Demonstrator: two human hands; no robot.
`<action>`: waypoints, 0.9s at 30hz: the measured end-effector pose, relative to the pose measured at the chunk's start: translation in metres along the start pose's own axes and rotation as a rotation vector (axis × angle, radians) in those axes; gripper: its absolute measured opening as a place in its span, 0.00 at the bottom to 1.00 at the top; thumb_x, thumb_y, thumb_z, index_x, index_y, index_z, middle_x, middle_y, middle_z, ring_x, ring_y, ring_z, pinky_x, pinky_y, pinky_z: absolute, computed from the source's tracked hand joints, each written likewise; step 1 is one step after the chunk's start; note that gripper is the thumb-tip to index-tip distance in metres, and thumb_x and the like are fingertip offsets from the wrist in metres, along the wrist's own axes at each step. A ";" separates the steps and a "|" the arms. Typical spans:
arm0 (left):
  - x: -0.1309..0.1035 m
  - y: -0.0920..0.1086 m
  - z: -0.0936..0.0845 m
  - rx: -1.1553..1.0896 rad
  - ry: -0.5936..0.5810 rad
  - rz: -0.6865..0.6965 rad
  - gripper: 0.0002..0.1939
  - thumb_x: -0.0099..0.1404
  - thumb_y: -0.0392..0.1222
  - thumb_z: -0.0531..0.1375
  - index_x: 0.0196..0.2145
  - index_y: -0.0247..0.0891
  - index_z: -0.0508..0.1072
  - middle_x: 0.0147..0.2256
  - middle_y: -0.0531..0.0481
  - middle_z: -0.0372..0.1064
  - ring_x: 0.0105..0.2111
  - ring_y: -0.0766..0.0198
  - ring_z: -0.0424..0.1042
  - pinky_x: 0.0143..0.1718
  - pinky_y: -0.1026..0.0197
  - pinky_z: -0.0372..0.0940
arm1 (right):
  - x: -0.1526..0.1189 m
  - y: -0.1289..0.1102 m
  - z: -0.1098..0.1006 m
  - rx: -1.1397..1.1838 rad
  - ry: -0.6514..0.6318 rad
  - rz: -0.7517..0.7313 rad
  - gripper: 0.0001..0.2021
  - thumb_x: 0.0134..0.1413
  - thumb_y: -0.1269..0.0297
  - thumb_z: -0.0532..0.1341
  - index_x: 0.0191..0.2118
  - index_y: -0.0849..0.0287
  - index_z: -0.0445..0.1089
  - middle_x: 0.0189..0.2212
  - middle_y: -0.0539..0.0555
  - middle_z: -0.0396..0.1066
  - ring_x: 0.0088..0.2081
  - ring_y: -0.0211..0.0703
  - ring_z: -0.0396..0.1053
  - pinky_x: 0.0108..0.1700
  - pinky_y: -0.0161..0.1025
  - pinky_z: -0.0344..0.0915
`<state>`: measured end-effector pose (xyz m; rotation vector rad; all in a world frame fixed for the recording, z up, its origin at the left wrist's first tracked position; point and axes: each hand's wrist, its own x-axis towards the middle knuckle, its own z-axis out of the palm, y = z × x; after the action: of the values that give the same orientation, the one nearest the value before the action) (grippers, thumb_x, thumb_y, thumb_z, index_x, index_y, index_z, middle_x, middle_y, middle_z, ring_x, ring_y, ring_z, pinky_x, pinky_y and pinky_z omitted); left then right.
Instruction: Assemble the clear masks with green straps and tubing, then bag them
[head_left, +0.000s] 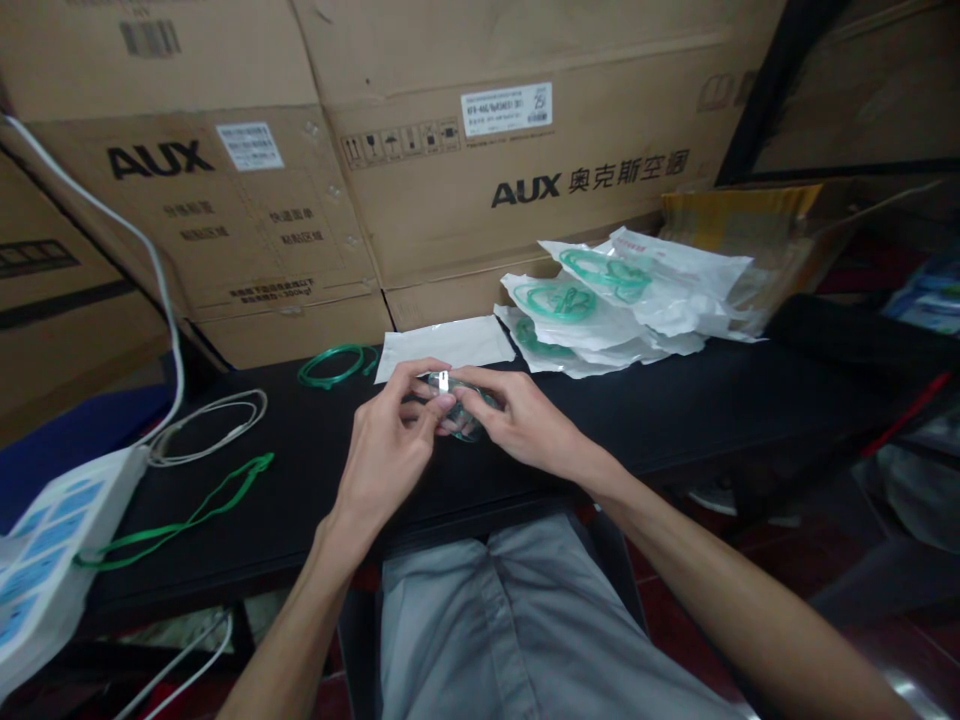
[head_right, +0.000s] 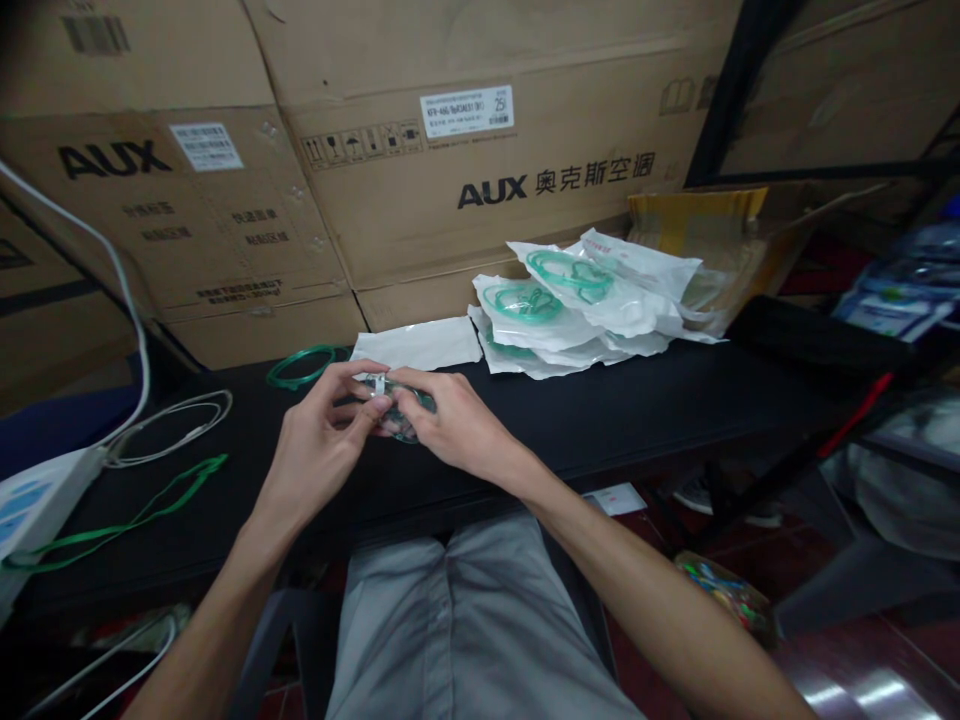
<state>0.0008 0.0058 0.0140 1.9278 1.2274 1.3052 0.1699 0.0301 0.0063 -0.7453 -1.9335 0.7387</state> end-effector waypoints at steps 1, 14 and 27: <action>0.000 0.001 0.000 0.005 0.001 0.003 0.15 0.67 0.43 0.61 0.51 0.42 0.70 0.35 0.54 0.72 0.27 0.66 0.78 0.31 0.66 0.75 | 0.000 -0.001 0.000 0.012 -0.006 0.006 0.15 0.66 0.67 0.53 0.48 0.64 0.75 0.37 0.54 0.77 0.37 0.40 0.72 0.41 0.34 0.65; 0.000 0.003 -0.007 0.084 -0.062 0.021 0.16 0.68 0.46 0.60 0.52 0.43 0.71 0.38 0.51 0.74 0.30 0.64 0.78 0.33 0.64 0.75 | 0.002 -0.003 -0.007 0.146 -0.069 0.098 0.15 0.66 0.63 0.56 0.50 0.63 0.75 0.38 0.55 0.77 0.38 0.43 0.75 0.43 0.38 0.71; 0.007 0.000 -0.024 0.234 -0.056 0.263 0.10 0.70 0.45 0.59 0.45 0.41 0.76 0.46 0.47 0.75 0.49 0.58 0.73 0.53 0.57 0.66 | -0.001 -0.004 -0.024 0.228 -0.247 0.144 0.20 0.54 0.60 0.69 0.51 0.58 0.67 0.35 0.49 0.73 0.34 0.37 0.71 0.32 0.31 0.66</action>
<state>-0.0198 0.0101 0.0267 2.3415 1.1724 1.2682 0.1914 0.0313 0.0186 -0.6819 -1.9837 1.1658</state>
